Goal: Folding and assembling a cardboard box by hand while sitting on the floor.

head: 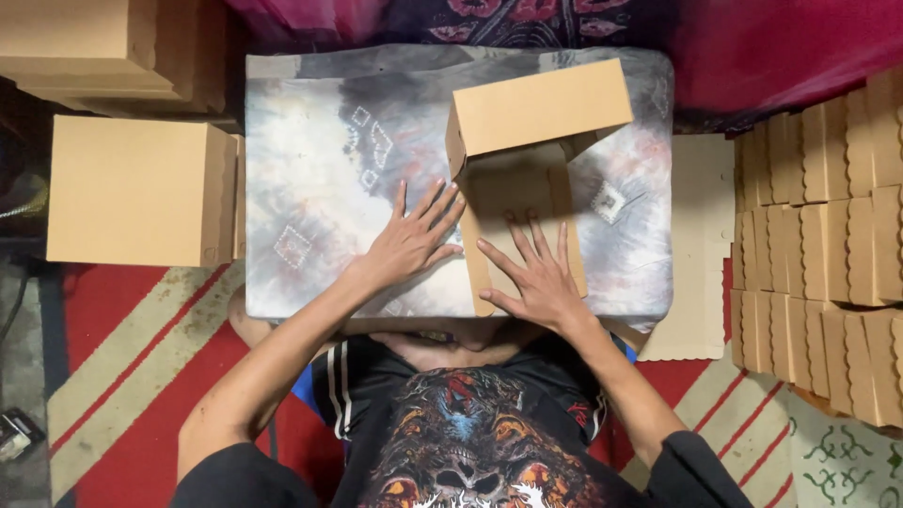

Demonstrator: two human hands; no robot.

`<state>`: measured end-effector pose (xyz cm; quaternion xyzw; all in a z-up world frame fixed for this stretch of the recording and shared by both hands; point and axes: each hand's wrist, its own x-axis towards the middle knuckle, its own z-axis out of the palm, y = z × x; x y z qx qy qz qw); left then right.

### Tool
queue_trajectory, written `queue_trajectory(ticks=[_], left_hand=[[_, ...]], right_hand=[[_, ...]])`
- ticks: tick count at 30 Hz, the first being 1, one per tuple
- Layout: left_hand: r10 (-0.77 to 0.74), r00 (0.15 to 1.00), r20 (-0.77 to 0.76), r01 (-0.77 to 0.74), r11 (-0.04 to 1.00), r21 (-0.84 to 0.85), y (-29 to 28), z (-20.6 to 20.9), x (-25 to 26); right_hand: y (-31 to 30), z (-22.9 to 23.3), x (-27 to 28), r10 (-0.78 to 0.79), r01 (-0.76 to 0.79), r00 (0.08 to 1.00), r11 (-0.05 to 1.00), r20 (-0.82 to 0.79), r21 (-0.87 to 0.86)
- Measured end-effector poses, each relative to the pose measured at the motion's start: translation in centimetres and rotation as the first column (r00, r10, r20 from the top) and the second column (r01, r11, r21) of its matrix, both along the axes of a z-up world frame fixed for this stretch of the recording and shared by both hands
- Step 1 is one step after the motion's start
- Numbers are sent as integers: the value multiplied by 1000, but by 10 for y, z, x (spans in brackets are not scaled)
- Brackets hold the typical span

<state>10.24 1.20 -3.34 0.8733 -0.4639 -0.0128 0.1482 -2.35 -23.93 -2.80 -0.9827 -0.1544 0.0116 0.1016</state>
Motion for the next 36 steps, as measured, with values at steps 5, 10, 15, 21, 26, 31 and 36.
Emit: queue_trajectory(ticks=[5,10,15,21,26,31,36], left_hand=[[11,1000,23,-11,1000,10,-5,-1,-7],[-34,999,-1,34,999,-4,-2,8,-29],[-61,998,-6,61,998,-4,1,3,-73],[-145,987,-66,142,989,-51,4,19,-125],[-179,983,-23,178,982,-57,11,10,-125],[-167,985,34,169,983,-72,15,4,-101],[-141,988,67,145,988,-54,12,-7,-61]], right_hand=[[-11,-2,9,45,-45,999,999,-6,11],[-10,4,10,69,-70,997,997,34,26],[-11,-1,9,74,-75,996,997,47,31],[-9,8,8,61,-62,998,998,-6,-14],[-10,7,8,83,-83,997,996,-9,-22],[-9,11,9,81,-81,996,996,-27,-24],[-10,5,10,98,-98,995,995,-2,-9]])
